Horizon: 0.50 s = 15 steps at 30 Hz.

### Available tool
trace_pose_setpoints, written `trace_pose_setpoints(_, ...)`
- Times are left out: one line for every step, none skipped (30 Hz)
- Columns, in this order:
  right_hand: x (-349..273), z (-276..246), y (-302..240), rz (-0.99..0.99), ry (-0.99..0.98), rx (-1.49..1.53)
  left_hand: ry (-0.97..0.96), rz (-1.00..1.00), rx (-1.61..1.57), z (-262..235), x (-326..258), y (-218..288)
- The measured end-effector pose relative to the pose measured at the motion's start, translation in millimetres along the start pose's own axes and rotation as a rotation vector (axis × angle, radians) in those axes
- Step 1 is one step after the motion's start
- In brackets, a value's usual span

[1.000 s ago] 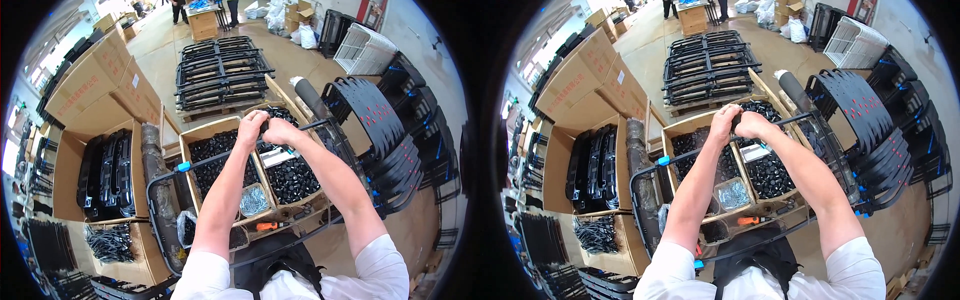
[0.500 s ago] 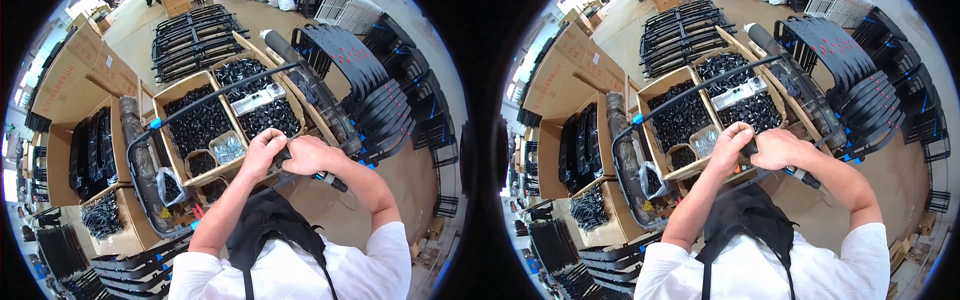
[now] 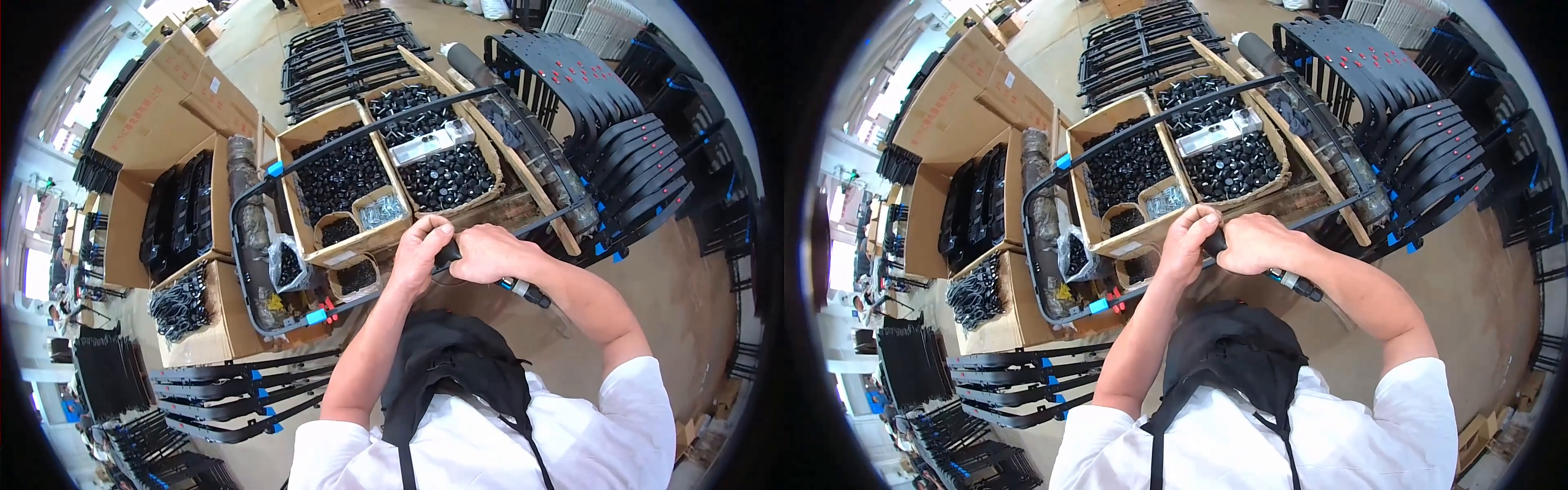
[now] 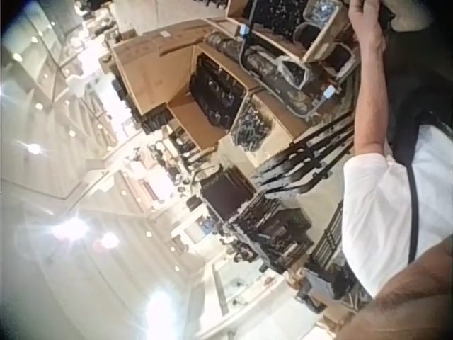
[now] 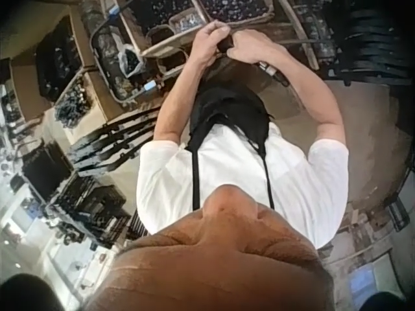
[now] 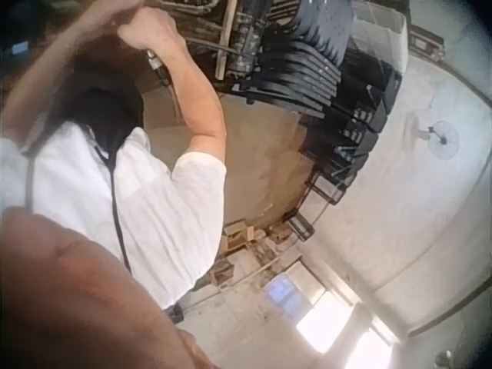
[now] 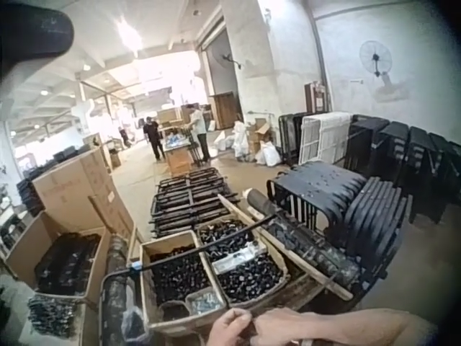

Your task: Assembling components for outdoor equipment, likely a lawn mower, in a factory environment.

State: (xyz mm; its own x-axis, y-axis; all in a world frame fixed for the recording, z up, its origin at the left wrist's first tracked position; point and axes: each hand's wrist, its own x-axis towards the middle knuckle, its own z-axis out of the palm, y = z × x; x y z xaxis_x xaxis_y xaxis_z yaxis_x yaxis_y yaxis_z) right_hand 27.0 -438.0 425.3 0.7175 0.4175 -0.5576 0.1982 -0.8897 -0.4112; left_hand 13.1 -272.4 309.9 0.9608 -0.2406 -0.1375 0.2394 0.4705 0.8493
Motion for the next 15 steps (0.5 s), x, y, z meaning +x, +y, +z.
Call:
trace_pose_setpoints(0.5, 1.6, -1.6, 0.014, -0.012, -0.001, -0.004, -0.006, 0.002, -2.3, -0.6, -1.9)
trace_pose_setpoints(0.5, 1.0, -2.7, 0.028, -0.023, -0.006, -0.007, -0.009, 0.002, -1.5, -1.0, -1.4)
trace_pose_setpoints(-5.2, 0.4, -7.4, 0.038, -0.002, 0.016, -0.006, -0.02, -0.001, -1.2, -3.6, -1.2)
trace_pose_setpoints(-5.7, 0.4, -8.3, 0.033, -0.002, 0.005, 0.0, -0.009, -0.005, -1.1, -4.4, -0.8)
trace_pose_setpoints(-6.3, 2.0, -8.7, 0.035, 0.0, 0.004, -0.008, -0.016, -0.006, -1.5, -6.4, -0.7)
trace_pose_setpoints(-6.5, 3.1, -9.5, 0.039, 0.001, 0.003, -0.016, -0.025, -0.008, -1.8, -7.9, -0.9)
trace_pose_setpoints(-6.9, 3.3, -11.1, 0.036, -0.001, -0.003, -0.011, -0.02, -0.011, -1.9, -9.1, -1.6)
trace_pose_setpoints(-8.2, 2.9, -13.9, 0.048, -0.023, -0.036, -0.012, -0.019, -0.007, -2.8, -10.7, -1.8)
trace_pose_setpoints(-9.0, 3.1, -16.2, 0.06, -0.045, -0.069, -0.014, -0.019, -0.003, -3.9, -12.4, -2.1)
trace_pose_setpoints(-9.5, 4.6, -17.8, 0.056, -0.046, -0.071, -0.01, -0.017, -0.002, -5.4, -14.2, -2.3)
trace_pose_setpoints(-10.2, 6.1, -17.1, 0.047, -0.03, -0.054, -0.017, -0.01, -0.004, -5.3, -14.2, -3.4)
trace_pose_setpoints(-10.8, 8.1, -16.1, 0.038, -0.014, -0.036, -0.024, -0.003, -0.005, -5.1, -14.3, -4.7)
trace_pose_setpoints(-10.4, 12.3, -12.8, 0.039, -0.015, -0.039, -0.024, -0.002, -0.008, -4.6, -15.9, -6.5)
trace_pose_setpoints(-9.4, 17.2, -8.7, 0.023, -0.003, -0.031, -0.026, 0.008, 0.01, -4.2, -18.0, -8.6)
trace_pose_setpoints(-8.8, 21.2, -6.0, 0.007, 0.009, -0.023, -0.028, 0.018, 0.028, -3.5, -20.2, -10.0)
